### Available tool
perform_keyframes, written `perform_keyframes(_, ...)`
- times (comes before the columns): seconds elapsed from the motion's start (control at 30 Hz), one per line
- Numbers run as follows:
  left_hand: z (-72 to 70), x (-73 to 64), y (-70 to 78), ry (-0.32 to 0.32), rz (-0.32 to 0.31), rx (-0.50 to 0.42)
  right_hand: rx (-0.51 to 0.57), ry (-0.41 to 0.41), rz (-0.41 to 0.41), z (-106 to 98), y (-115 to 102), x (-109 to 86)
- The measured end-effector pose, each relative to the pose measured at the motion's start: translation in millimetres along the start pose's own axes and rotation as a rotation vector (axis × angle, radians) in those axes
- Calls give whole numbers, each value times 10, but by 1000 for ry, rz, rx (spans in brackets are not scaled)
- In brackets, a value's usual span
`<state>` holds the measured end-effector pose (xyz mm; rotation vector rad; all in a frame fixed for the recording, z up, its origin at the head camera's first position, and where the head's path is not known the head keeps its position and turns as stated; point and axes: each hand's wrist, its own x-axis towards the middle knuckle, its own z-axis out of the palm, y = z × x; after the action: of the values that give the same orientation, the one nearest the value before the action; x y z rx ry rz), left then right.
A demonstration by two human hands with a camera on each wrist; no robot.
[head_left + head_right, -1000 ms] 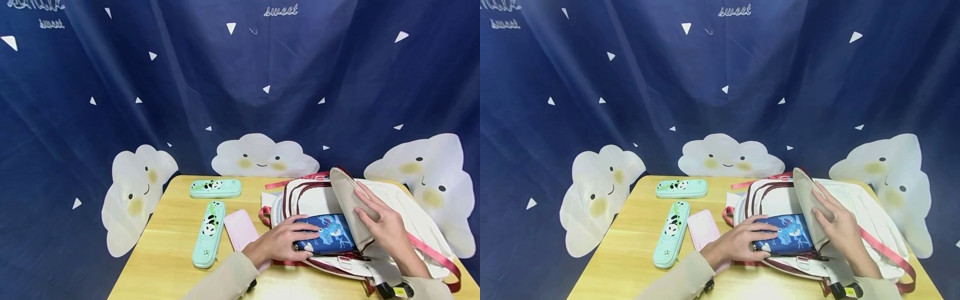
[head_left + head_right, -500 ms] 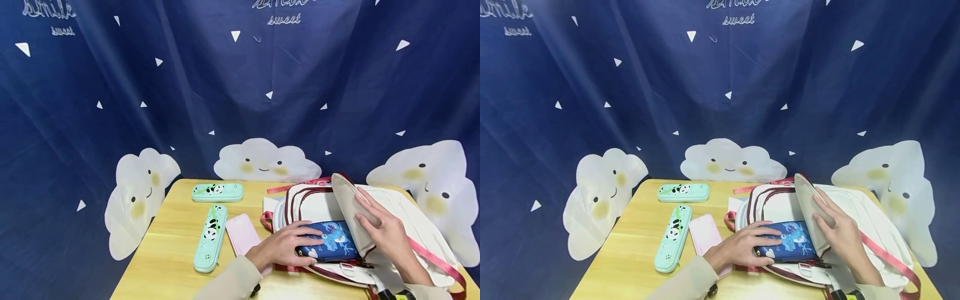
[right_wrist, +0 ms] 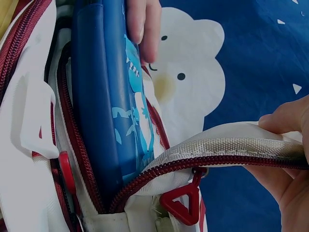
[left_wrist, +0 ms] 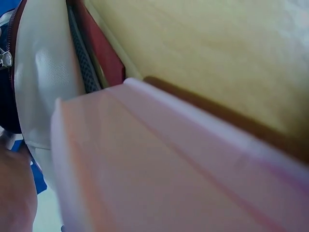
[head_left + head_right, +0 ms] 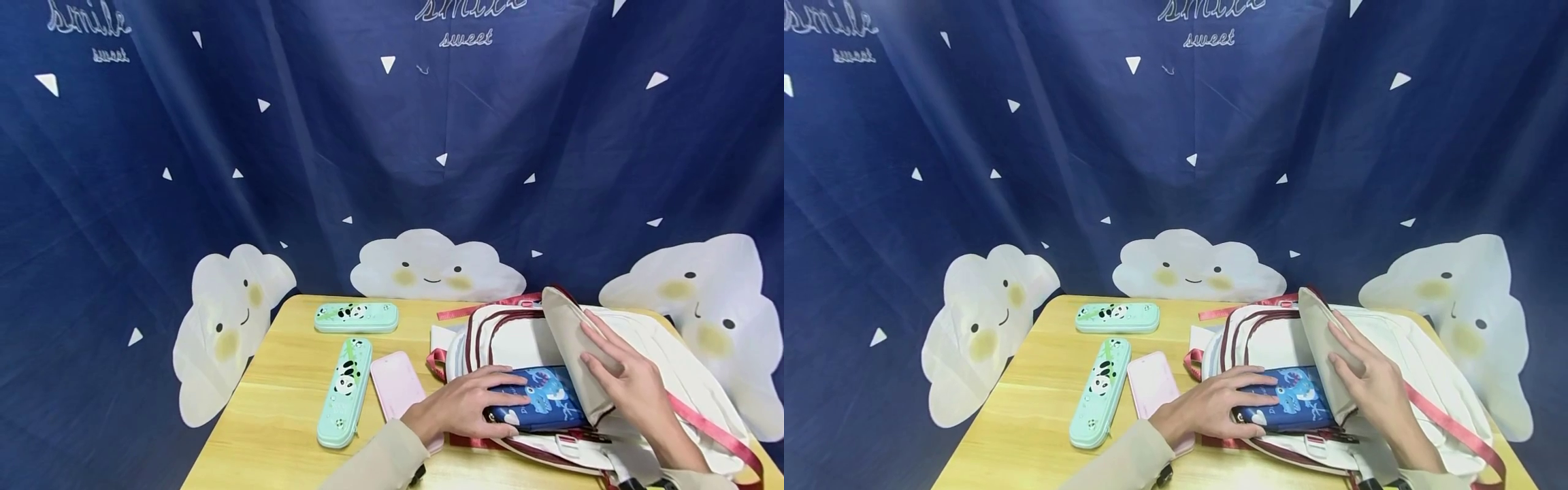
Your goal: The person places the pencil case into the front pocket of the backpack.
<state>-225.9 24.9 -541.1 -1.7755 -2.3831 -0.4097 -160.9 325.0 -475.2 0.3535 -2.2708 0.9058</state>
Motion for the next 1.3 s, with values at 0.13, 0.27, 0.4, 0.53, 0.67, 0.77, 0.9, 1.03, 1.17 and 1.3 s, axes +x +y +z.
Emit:
perform_keyframes(0.13, -21, -14, 4, -35, 0, 39, 3, -2, 1, 0, 5, -7)
perform_keyframes(0.27, -61, -36, 15, -87, -24, 62, 6, 1, 0, -3, 12, -1)
perform_keyframes(0.4, -77, -72, 24, -78, -40, 52, 12, 7, -6, -8, 19, 1)
perform_keyframes(0.53, -76, -95, 34, -39, -44, 47, 17, 13, -13, -13, 23, -3)
perform_keyframes(0.67, -73, -116, 53, -11, -68, 70, 22, 18, -19, -15, 28, -10)
perform_keyframes(0.77, -65, -144, 74, 15, -93, 93, 19, 19, -16, -10, 30, -15)
perform_keyframes(0.9, -48, -178, 100, 68, -118, 128, 16, 20, -14, -3, 36, -20)
perform_keyframes(1.03, -32, -199, 122, 102, -142, 169, 20, 18, -7, -8, 36, -20)
perform_keyframes(1.17, -36, -212, 142, 100, -178, 202, 24, 14, 3, -12, 34, -17)
perform_keyframes(1.3, -45, -216, 148, 96, -187, 199, 28, 19, 1, -10, 30, -16)
